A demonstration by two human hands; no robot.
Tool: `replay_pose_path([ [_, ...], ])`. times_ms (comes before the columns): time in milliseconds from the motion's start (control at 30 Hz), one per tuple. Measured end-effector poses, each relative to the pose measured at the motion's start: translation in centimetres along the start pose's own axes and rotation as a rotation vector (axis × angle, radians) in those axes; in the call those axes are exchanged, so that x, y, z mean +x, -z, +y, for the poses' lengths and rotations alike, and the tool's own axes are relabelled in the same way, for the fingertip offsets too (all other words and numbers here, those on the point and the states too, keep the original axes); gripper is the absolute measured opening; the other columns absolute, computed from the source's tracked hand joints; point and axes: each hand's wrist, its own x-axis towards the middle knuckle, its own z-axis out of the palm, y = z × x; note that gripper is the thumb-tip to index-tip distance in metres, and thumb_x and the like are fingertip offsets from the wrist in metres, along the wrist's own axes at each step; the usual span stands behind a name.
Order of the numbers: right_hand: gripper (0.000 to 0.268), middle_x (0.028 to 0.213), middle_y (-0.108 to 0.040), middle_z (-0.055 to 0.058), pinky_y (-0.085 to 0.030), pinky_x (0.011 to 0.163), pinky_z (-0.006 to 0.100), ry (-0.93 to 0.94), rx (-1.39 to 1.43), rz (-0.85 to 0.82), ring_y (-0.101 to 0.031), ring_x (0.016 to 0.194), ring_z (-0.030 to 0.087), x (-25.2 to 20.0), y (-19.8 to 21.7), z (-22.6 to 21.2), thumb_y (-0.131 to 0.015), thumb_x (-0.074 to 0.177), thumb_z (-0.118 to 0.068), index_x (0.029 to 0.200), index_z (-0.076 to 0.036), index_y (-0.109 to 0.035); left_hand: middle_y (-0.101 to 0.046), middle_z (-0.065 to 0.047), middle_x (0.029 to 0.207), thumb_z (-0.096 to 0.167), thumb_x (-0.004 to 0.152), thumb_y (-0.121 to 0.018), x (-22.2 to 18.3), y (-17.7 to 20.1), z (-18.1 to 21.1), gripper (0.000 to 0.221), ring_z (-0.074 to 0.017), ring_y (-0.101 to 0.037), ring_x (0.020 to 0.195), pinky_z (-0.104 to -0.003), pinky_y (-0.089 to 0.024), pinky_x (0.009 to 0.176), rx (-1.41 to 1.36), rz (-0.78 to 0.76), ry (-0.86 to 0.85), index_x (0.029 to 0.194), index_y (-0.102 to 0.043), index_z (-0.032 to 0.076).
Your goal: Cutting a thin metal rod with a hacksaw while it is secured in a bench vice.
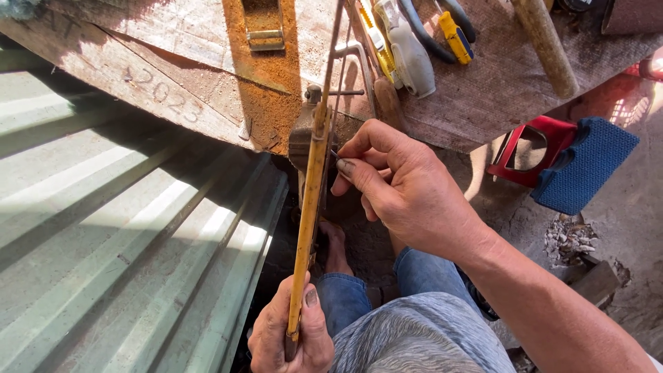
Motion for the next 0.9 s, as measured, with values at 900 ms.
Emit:
replay_pose_path([
  [900, 0.005, 0.086, -0.078, 0.008, -0.048, 0.039, 0.022, 0.106, 0.012, 0.056, -0.062, 0.05, 0.011, -0.6, -0.4, 1.1, -0.057, 0.102, -0.007, 0.098, -0.01, -0.058, -0.056, -0.008, 0.068, 0.027, 0.098, -0.061, -5.0, 7.1, -4.9, 0.035, -0.0163, -0.052, 0.065, -0.032, -0.038, 0.068, -0.34, -0.442, 0.697, 0.068, -0.055, 0.009],
])
